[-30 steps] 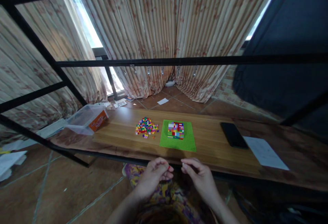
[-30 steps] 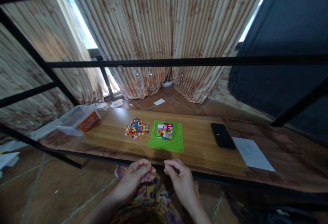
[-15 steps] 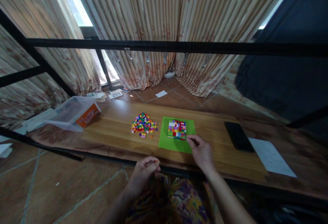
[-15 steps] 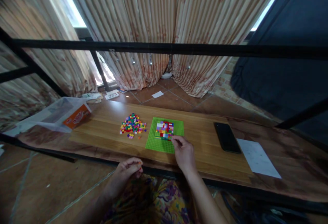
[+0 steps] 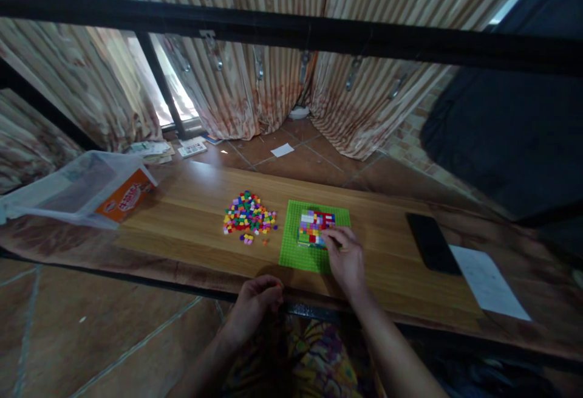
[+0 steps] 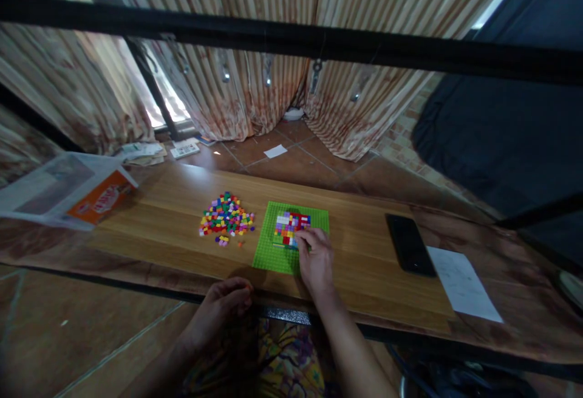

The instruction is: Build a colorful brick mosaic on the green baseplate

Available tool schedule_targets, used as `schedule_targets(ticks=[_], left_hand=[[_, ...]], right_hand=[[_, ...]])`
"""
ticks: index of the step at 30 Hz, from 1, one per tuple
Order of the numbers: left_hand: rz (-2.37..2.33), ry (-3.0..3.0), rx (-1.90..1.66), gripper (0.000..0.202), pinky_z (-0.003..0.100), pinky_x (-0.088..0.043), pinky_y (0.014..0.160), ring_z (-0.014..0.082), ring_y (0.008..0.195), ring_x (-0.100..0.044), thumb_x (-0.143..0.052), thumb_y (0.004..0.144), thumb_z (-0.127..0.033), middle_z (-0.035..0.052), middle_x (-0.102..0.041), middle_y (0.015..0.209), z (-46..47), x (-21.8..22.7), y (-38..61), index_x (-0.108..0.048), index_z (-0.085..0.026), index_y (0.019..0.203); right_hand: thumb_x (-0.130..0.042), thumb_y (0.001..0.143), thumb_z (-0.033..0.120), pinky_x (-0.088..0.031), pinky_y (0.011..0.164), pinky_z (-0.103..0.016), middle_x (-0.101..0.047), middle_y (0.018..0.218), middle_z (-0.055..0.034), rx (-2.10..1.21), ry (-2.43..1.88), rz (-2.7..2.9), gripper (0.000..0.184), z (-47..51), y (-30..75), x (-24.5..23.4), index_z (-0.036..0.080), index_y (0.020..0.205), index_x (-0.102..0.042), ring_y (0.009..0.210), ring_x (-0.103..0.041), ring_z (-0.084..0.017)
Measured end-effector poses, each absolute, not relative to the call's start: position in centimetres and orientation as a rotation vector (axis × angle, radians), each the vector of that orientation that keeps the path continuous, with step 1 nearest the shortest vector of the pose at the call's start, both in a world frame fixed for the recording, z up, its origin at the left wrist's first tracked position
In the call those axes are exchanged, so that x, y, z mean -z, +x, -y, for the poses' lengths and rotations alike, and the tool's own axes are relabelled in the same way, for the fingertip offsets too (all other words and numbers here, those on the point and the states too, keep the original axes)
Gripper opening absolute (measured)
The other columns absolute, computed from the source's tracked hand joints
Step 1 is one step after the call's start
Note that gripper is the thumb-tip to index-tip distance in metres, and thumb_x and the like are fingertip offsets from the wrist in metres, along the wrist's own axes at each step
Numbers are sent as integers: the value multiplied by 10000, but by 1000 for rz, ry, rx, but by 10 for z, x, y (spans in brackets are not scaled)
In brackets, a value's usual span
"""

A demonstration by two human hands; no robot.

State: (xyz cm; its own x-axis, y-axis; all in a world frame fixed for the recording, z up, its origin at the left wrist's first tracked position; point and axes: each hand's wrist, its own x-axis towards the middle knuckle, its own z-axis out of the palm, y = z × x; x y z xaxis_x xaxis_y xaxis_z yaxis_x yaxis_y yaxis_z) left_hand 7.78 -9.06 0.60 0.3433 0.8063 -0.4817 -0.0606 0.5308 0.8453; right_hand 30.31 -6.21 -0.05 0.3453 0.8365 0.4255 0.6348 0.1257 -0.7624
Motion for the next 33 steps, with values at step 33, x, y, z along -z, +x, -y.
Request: schedule_targets(ticks=[33], left_hand=[[-1126,851,-574,247,197,-312,509,64,520,-430,-689,654,-363,-30,-558,598,91,-5,82,-641,-140,750]], right_hand=[[-513,933,314,-515,822,-345,-671,927,-61,6,-1624,1512,251,69,302,5,240,934,-752,883,-616,-187]])
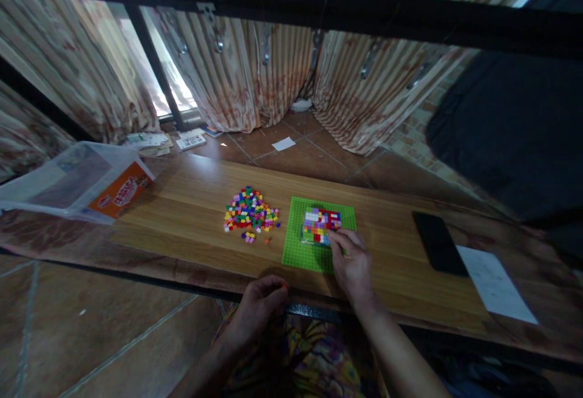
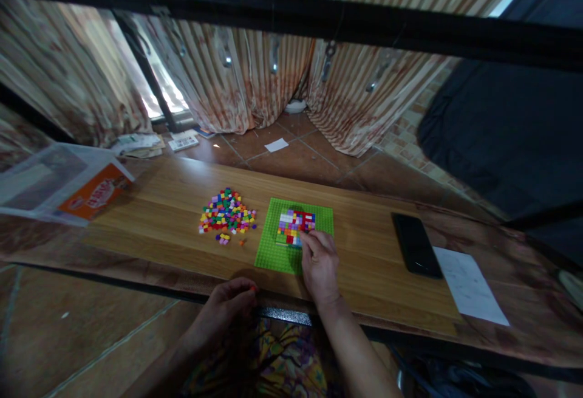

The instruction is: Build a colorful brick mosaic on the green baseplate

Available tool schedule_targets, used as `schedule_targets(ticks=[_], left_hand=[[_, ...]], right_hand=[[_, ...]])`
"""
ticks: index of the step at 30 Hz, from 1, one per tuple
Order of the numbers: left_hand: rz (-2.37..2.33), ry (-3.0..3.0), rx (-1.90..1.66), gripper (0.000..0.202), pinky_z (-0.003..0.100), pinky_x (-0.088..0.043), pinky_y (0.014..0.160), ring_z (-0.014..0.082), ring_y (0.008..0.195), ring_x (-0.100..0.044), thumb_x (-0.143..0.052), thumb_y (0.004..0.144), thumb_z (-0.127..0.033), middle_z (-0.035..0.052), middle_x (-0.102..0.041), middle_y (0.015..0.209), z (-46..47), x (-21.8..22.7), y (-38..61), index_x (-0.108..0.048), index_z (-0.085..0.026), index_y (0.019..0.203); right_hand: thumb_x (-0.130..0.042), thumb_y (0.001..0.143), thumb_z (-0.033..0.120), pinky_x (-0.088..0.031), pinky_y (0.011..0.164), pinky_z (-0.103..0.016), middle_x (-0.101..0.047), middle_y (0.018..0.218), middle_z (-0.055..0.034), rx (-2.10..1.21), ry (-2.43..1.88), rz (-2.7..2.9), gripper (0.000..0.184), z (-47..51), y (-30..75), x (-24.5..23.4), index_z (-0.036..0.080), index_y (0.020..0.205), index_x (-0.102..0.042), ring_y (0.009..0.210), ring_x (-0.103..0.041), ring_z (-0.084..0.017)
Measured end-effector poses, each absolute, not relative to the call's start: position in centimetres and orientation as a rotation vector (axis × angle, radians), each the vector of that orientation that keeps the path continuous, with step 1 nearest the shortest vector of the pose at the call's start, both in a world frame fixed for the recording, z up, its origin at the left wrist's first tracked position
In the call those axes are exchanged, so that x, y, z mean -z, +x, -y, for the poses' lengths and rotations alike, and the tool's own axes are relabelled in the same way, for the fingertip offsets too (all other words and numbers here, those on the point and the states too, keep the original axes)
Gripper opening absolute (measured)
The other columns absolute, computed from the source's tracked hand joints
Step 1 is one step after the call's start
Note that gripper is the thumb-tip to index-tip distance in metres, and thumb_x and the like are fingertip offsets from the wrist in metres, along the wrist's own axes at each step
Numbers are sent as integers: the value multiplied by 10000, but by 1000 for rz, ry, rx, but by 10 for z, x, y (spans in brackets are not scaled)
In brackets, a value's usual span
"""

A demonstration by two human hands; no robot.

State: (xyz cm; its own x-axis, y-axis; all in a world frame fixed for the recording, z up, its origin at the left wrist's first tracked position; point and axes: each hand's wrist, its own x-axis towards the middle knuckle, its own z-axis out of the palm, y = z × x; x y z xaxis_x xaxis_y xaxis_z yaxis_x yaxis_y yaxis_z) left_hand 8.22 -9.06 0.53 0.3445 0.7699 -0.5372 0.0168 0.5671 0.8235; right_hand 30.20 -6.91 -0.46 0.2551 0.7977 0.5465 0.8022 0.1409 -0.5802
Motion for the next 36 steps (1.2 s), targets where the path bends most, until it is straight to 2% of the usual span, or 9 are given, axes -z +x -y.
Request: schedule_targets(ticks=[8,11,16,21,26,33,36], left_hand=[[-1086,818,-610,301,198,-300,527,64,539,-417,-738,628,-372,-42,-549,605,95,-13,90,-656,-145,808],[-1066,827,-630,315,204,-312,540,67,543,-415,-742,646,-381,-46,-539,599,94,-16,96,-663,-146,842],[-991,934,-746,367,226,-415,667,112,708,-542,-711,716,-350,-11,-619,777,88,-26,110,-629,-169,1023],[-953,1177,-759,404,247,-446,705,137,747,-589,-642,796,-316,1,-637,806,85,-38,119,-542,-182,1164],[-995,1444,-698,370,265,-459,744,163,810,-640,-589,844,-317,23,-678,863,86,-50,117,-548,-212,1196],[-948,1491,-610,358,266,-455,762,157,777,-648,-562,829,-217,8,-707,834,83,-61,118,-543,-219,1187],[-1006,1514,-643,285,247,-445,710,148,749,-628,-570,825,-236,3,-692,830,81,-53,118,-593,-222,1109]], right_hand=[[-488,944,316,-510,852,-370,-692,1014,-77,-134,-1596,1446,274,81,302,-5,242,1090,-708,946,-624,-195],[-507,932,331,-506,857,-372,-701,1017,-82,-212,-1577,1303,266,94,295,-10,228,1076,-705,955,-635,-201],[-579,881,423,-515,806,-332,-731,932,-56,-702,-1587,1103,273,117,275,-25,218,964,-738,878,-668,-197],[-640,826,471,-509,754,-301,-737,895,-44,-1098,-1504,1010,301,126,262,-44,212,934,-748,824,-663,-188],[-693,780,435,-481,711,-273,-719,805,-17,-1164,-1442,1008,241,123,262,-54,203,823,-745,757,-630,-166],[-744,718,448,-415,543,-237,-629,594,11,-1276,-1358,750,259,123,262,-47,189,715,-733,540,-500,-105],[-766,684,455,-439,548,-255,-665,644,-11,-1107,-1389,644,274,116,274,-39,192,763,-752,545,-514,-111]])
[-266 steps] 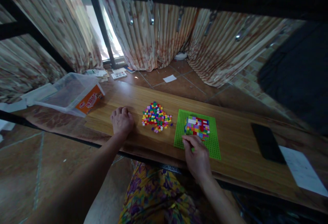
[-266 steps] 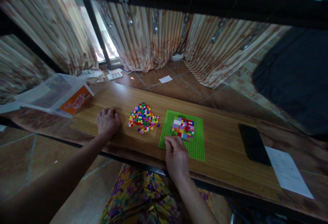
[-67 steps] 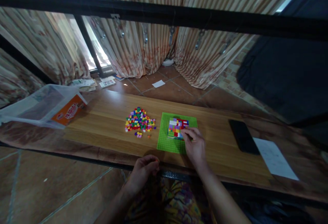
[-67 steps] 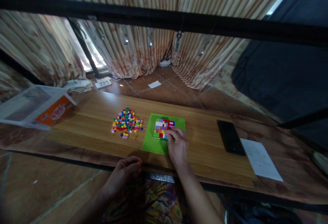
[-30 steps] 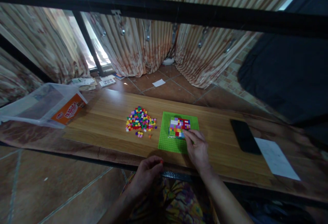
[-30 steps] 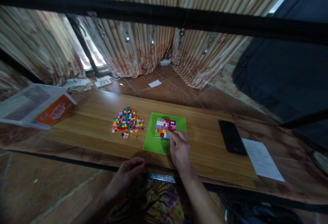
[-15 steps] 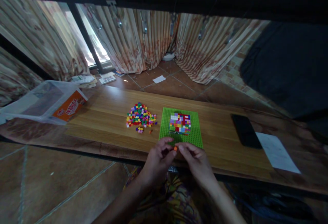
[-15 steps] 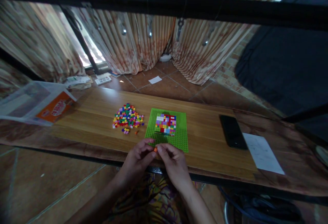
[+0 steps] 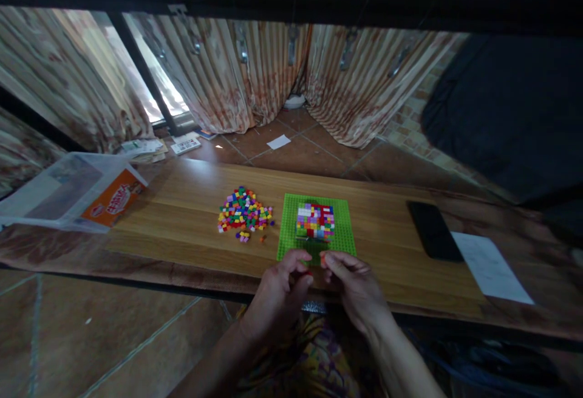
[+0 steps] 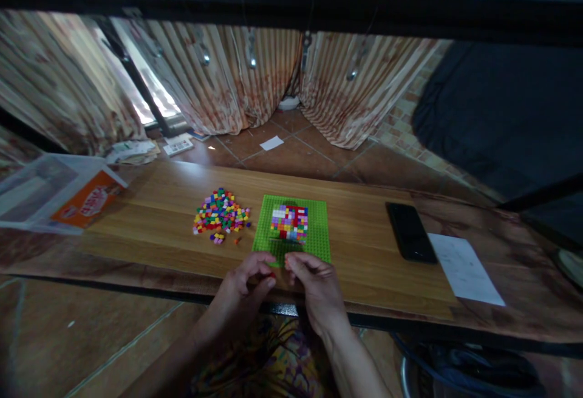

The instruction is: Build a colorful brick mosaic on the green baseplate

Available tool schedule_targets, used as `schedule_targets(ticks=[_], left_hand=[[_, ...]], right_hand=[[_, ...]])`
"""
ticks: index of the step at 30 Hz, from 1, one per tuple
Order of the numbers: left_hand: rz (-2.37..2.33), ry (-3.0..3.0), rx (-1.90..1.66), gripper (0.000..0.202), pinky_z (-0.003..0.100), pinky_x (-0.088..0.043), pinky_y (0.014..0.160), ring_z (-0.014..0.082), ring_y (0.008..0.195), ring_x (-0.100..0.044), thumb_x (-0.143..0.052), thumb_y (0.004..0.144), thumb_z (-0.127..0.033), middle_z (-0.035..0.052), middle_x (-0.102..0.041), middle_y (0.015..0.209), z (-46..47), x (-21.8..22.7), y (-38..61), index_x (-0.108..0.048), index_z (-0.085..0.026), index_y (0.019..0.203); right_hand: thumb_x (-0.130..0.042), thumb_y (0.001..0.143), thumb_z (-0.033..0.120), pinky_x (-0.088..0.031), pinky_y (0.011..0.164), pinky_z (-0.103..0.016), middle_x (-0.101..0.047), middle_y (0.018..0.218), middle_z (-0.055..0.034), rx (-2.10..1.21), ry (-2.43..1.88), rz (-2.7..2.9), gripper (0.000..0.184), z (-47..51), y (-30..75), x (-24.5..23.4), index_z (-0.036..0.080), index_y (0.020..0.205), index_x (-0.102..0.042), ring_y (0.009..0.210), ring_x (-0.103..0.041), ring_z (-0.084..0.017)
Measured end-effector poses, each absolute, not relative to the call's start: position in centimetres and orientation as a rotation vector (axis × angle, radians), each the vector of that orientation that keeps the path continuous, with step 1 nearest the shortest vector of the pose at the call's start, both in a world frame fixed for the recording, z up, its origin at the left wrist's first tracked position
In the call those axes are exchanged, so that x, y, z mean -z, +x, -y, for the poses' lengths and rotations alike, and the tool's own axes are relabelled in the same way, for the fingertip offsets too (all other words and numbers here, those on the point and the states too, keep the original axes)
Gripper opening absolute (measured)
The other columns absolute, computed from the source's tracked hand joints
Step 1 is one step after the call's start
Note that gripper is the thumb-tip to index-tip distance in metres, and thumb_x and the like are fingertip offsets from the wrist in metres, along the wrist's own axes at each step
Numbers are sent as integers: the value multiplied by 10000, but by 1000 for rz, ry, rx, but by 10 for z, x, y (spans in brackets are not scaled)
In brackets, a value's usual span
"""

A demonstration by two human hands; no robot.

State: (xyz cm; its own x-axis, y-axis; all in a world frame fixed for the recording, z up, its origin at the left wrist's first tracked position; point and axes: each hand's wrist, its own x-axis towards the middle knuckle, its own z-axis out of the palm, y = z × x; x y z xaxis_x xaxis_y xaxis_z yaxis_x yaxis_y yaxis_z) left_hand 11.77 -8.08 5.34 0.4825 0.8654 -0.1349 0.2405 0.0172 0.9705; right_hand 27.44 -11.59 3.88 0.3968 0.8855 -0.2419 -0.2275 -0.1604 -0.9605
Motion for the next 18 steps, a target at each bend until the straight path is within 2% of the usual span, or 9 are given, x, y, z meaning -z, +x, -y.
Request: schedule_targets(ticks=[4,9,18], left_hand=[[-1080,1570,-707,150,243,-444,750,151,819,-617,-566,835,-273,8,-678,875,75,-35,112,-629,-217,959],[-1150,1510,-688,125,240,-438,718,151,772,-591,-569,827,-298,1,-650,796,70,-21,104,-629,-206,886],[-1170,1497,-646,117,220,-407,683,136,720,-559,-574,821,-299,-12,-632,750,67,-21,103,-641,-204,840]], right_hand=[[-779,651,438,-488,598,-287,-728,744,-36,-751,-1543,669,273,96,300,-27,207,794,-765,627,-599,-152],[-683,765,418,-525,729,-327,-746,887,-60,-523,-1634,964,229,78,310,-16,212,836,-753,805,-671,-198],[-605,847,407,-489,671,-297,-723,808,-36,-185,-1805,1259,217,71,304,-10,227,807,-719,726,-653,-185]])
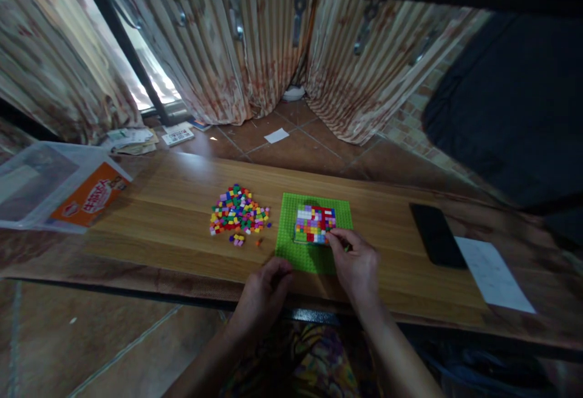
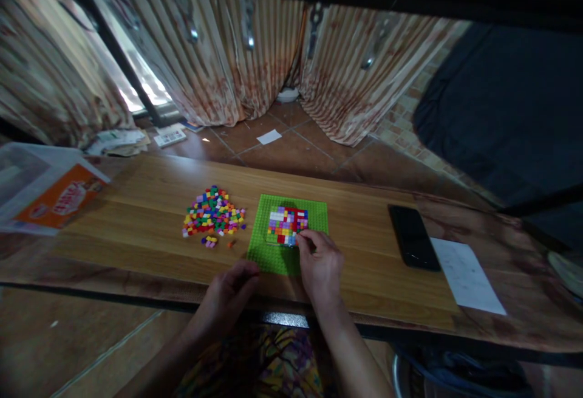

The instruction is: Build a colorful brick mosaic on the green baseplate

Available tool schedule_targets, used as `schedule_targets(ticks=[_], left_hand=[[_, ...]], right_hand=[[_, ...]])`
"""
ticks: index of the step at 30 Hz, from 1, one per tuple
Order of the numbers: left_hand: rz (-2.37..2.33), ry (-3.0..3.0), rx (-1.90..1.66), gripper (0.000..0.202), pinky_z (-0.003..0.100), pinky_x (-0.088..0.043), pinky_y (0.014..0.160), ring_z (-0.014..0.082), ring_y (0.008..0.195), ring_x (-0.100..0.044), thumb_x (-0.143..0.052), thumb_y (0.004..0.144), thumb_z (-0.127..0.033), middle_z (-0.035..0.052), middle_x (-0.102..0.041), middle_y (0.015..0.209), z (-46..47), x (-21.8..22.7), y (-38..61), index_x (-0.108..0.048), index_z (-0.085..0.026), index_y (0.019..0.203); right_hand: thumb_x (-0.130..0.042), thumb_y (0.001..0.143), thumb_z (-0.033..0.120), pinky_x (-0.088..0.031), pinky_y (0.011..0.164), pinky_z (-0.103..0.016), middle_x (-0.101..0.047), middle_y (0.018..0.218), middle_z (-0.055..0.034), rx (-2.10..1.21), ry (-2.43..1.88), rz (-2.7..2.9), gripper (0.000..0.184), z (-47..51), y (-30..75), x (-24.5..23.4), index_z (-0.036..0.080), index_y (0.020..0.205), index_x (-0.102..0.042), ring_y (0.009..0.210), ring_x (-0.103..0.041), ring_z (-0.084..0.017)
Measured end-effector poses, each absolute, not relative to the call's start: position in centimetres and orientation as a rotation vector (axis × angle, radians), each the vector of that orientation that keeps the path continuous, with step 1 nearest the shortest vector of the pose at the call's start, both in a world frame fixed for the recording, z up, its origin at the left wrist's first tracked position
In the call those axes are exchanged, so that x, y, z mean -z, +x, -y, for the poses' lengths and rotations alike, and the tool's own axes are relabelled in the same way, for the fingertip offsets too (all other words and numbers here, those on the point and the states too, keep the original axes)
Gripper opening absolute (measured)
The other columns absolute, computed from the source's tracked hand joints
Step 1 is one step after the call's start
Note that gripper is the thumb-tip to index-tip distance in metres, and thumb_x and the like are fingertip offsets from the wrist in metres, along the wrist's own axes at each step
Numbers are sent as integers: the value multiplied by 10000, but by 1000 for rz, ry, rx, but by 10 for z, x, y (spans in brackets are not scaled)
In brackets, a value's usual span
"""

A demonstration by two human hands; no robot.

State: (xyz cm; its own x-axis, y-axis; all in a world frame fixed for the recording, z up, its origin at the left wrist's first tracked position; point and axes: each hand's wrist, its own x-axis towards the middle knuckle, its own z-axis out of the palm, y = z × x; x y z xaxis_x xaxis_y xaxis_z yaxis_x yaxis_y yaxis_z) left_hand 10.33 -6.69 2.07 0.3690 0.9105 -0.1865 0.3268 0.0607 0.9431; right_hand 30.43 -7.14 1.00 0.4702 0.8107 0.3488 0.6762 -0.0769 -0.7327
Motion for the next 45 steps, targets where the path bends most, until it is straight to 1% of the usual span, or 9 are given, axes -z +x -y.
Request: schedule_targets(ticks=[5,10,12,18,24,34,38,40,45], left_hand=[[-1145,1514,-630,110,214,-390,652,126,679,-538,-566,833,-292,-17,-609,720,66,-21,103,-630,-203,828],[-1134,1540,-612,98,207,-387,653,122,685,-539,-549,845,-272,-19,-602,730,65,-20,102,-621,-207,829],[-1137,1562,-602,102,206,-385,649,119,677,-532,-541,853,-274,-22,-587,716,65,-19,102,-616,-208,830],[-1135,1587,-576,107,205,-389,648,116,687,-539,-532,862,-278,-20,-594,733,65,-18,102,-603,-199,847],[-1123,1622,-569,111,204,-398,651,109,692,-540,-509,874,-269,-30,-586,741,65,-15,102,-592,-197,866],[-1139,1660,-561,104,200,-403,645,99,678,-545,-513,873,-256,-40,-580,717,65,-17,102,-597,-198,854],[-1156,1628,-583,106,206,-420,653,105,694,-566,-530,863,-259,-34,-616,748,66,-14,102,-610,-201,901],[-1157,1577,-620,124,208,-436,661,111,715,-583,-546,853,-262,-28,-638,775,67,-11,103,-611,-204,940],[-1116,1477,-717,229,210,-469,666,118,748,-617,-582,823,-249,-21,-654,803,70,-8,106,-601,-208,1048]], right_hand=[[-629,838,401,-492,657,-288,-727,812,-32,-205,-1775,1269,200,70,305,-11,229,812,-729,723,-659,-179],[-608,847,423,-520,733,-324,-747,885,-61,-266,-1789,1191,248,76,309,-14,213,883,-735,786,-688,-204],[-593,853,420,-524,739,-331,-749,885,-67,-293,-1792,1142,262,78,310,-15,202,904,-730,789,-690,-206],[-657,783,470,-518,698,-322,-738,852,-77,-367,-1790,988,311,73,311,-10,177,875,-710,750,-673,-200],[-726,696,507,-504,672,-314,-725,763,-50,-501,-1767,850,350,62,311,-4,181,817,-684,699,-654,-189],[-757,668,467,-503,654,-308,-710,745,-37,-564,-1705,798,326,58,310,-3,186,808,-666,675,-639,-172],[-771,653,445,-503,665,-306,-708,764,-36,-597,-1683,781,329,56,311,1,182,820,-665,685,-638,-169],[-765,661,454,-499,672,-304,-708,782,-41,-594,-1671,766,343,58,312,1,176,836,-667,700,-635,-171],[-650,794,478,-469,674,-285,-687,768,-32,-490,-1698,782,312,81,308,-10,172,839,-687,715,-607,-162]])
